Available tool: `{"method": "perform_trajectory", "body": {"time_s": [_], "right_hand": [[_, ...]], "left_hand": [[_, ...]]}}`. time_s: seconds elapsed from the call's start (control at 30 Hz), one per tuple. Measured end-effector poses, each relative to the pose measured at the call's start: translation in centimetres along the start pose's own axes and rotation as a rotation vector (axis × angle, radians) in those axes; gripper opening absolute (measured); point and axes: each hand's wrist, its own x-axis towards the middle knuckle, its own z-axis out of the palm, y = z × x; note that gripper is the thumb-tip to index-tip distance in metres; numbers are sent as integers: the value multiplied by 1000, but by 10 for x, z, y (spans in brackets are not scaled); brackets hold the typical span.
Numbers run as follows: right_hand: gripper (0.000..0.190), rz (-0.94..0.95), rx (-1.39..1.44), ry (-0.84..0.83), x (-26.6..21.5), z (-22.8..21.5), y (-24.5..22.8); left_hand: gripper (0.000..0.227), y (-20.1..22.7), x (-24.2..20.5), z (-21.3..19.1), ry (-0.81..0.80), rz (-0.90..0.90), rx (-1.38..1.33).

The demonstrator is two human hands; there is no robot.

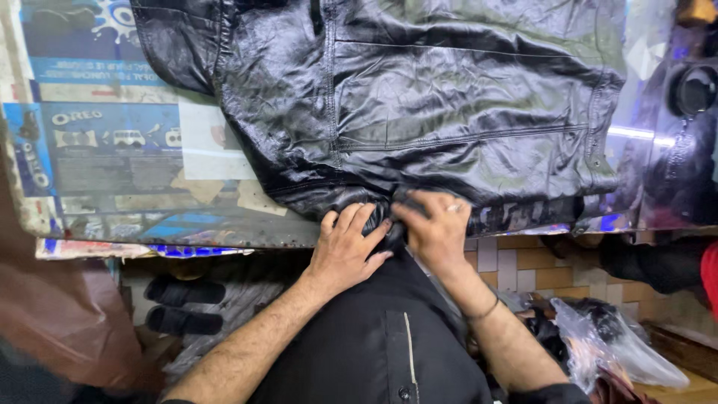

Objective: The person wipes a black leather jacket laid on a table using a dark cloth. They repeatedly rub the sleeves, front panels, and collar area, occasionally repositioning the jacket to access different sections.

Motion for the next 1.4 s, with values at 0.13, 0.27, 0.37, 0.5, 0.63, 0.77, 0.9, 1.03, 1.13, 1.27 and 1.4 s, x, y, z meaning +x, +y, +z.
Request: {"method": "perform_trajectory", "body": {"time_s": [0.13, 0.27, 0.37, 0.5, 0.63, 0.77, 0.9, 1.03, 1.13, 1.27, 1.4], "right_hand": [[33, 135, 30, 133, 8, 8, -5], [34, -45, 12, -98, 16, 14, -4], [30, 204, -51, 112, 17, 12, 3], [31, 250, 92, 77, 2, 6, 1], [34, 256, -112, 16, -23, -4, -6], [34, 289, 77, 103, -25, 0, -13], [36, 207, -29, 22, -13, 10, -19], [40, 78, 109, 0, 12, 22, -28], [40, 71, 86, -3, 32, 27, -25], [41, 169, 122, 141, 48, 35, -30], [39, 30, 66, -64, 52, 29, -29]], "left_hand": [[58, 2, -5, -5, 30, 36, 13], [59, 3, -8, -14, -19, 62, 27], [55, 4, -8, -19, -48, 74, 2], [51, 2, -11, -31, -84, 70, -40], [47, -1, -11, -33, -95, 85, -85], [44, -2, -15, -35, -102, 68, -99], [43, -2, -15, -35, -118, 80, -160], [42, -2, -21, -40, -124, 64, -174], [41, -1, -19, -39, -119, 61, -196], [41, -3, -24, -38, -109, 24, -272], [41, -2, -22, -37, -121, 1, -318]]}}
